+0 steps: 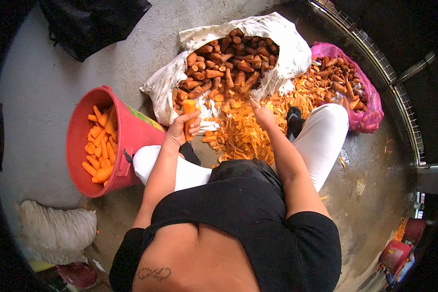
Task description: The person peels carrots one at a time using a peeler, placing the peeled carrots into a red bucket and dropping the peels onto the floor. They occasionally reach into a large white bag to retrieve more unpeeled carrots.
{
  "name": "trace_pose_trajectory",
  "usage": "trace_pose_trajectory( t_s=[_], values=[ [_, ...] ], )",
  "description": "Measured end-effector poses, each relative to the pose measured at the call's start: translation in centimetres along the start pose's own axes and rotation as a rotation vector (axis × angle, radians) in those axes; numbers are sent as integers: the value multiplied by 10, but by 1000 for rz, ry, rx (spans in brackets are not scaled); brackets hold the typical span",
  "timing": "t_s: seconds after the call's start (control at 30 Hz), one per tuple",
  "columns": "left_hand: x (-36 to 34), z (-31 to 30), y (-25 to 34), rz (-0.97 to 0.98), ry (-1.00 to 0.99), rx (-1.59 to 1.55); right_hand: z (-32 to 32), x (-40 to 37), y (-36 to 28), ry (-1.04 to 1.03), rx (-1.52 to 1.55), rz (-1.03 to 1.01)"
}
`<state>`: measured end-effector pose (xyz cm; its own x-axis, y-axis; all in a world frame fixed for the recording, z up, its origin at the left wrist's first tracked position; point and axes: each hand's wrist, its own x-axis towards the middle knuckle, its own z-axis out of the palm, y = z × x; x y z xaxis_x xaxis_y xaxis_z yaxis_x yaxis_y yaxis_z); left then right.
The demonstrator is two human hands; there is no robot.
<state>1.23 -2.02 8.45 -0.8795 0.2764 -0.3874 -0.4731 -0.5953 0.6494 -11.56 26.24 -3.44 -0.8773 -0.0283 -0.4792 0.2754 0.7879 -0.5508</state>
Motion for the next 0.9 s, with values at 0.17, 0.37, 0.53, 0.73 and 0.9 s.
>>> trace_pose_trajectory(
  t_s=[0.17, 0.37, 0.53, 0.73, 0.9],
  values=[
    [10, -3, 0, -20, -38, -66, 31, 18, 30, -93, 83, 46],
    [7, -13, -3, -3, 140, -92, 34, 14, 34, -121, -28, 91],
    [8, -12, -6, 69, 198, -34, 40, 16, 43, -140, 32, 122],
    [14, -23, -8, 125, 37, -115, 34, 7, 46, -161, -19, 80],
    [18, -19, -7, 138, 28, -38, 30, 5, 43, -158, -104, 24]
  ],
)
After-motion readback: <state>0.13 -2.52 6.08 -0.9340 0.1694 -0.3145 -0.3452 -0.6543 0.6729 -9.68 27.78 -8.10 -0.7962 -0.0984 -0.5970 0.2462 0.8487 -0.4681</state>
